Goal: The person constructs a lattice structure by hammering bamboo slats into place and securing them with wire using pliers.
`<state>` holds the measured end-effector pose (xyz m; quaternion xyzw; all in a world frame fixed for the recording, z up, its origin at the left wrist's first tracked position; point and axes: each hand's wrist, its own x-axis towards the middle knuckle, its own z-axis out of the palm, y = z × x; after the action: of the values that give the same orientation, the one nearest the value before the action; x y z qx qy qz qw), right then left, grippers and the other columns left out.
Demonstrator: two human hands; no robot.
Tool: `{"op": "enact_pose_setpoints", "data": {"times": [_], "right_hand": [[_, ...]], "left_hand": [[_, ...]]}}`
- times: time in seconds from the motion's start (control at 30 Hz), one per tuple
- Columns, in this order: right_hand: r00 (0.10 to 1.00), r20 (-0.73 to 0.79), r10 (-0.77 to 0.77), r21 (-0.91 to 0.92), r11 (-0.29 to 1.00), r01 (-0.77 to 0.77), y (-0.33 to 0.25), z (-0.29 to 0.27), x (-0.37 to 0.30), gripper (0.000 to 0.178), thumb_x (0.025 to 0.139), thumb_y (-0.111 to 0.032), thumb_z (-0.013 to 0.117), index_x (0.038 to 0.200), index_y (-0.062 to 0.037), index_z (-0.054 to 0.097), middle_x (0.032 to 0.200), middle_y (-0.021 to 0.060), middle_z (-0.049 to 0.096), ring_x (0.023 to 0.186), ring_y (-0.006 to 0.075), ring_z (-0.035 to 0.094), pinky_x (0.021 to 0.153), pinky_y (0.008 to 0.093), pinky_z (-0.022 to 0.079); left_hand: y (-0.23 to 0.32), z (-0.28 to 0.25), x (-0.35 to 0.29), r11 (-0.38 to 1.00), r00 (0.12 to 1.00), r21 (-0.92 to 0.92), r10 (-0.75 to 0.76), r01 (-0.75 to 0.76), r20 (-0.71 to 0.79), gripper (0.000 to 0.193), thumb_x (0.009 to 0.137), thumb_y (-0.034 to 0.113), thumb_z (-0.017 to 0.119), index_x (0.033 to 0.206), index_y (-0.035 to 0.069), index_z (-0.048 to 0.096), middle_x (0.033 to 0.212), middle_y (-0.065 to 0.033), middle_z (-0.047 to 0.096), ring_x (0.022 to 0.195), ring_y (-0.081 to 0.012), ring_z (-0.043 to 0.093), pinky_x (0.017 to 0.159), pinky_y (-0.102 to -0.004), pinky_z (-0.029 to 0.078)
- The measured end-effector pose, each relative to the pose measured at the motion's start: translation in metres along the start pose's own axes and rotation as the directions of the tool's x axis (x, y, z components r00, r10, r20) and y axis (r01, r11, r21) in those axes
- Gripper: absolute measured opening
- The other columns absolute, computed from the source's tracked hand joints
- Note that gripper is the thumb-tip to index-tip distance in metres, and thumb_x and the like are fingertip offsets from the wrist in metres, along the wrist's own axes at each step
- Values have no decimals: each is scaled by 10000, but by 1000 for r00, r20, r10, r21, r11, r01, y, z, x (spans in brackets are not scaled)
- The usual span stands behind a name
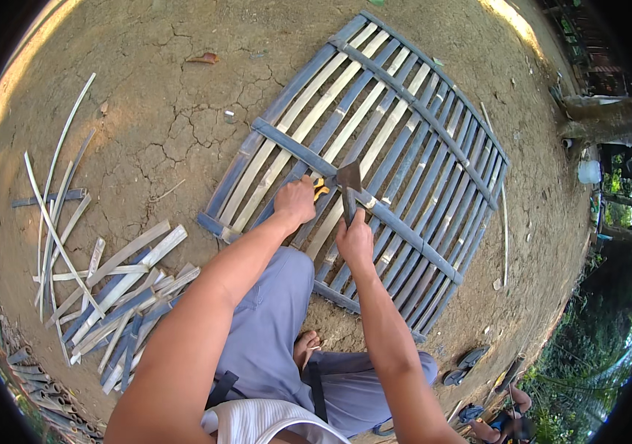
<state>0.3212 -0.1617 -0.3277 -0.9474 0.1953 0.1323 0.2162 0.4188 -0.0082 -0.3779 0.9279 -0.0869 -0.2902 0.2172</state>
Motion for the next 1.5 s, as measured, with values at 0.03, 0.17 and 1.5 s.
{"op": "enact_pose_setpoints", "data": {"times": [0.03,0.17,1.5], "right_hand": [[999,25,31,4,1000,-31,9,-4,4,447,970,-195,639,1316,40,480,864,334,703,830,549,683,749,602,549],[999,-2,32,140,990,-32,-20,-33,4,492,986,-231,637,1353,41,454,885,341,704,881,551,681,780,587,542],[985,127,116,-15,993,-115,-3,0,14,505,999,-245,641,1339,81,460,913,367,693,859,549,691,755,589,569]], "left_hand": [[3,-4,0,999,1000,17,29,-29,6,402,794,116,736,1121,-44,567,1018,-274,740,1001,-418,740,881,-479,606],[-19,-14,3,995,995,-11,97,-96,1,569,785,384,805,1101,-39,594,1011,-266,736,966,-405,736,847,-483,593],[-50,-81,102,983,975,-152,-130,102,-183,701,750,482,908,1184,28,596,1143,-196,728,1092,-384,700,919,-488,552]]}}
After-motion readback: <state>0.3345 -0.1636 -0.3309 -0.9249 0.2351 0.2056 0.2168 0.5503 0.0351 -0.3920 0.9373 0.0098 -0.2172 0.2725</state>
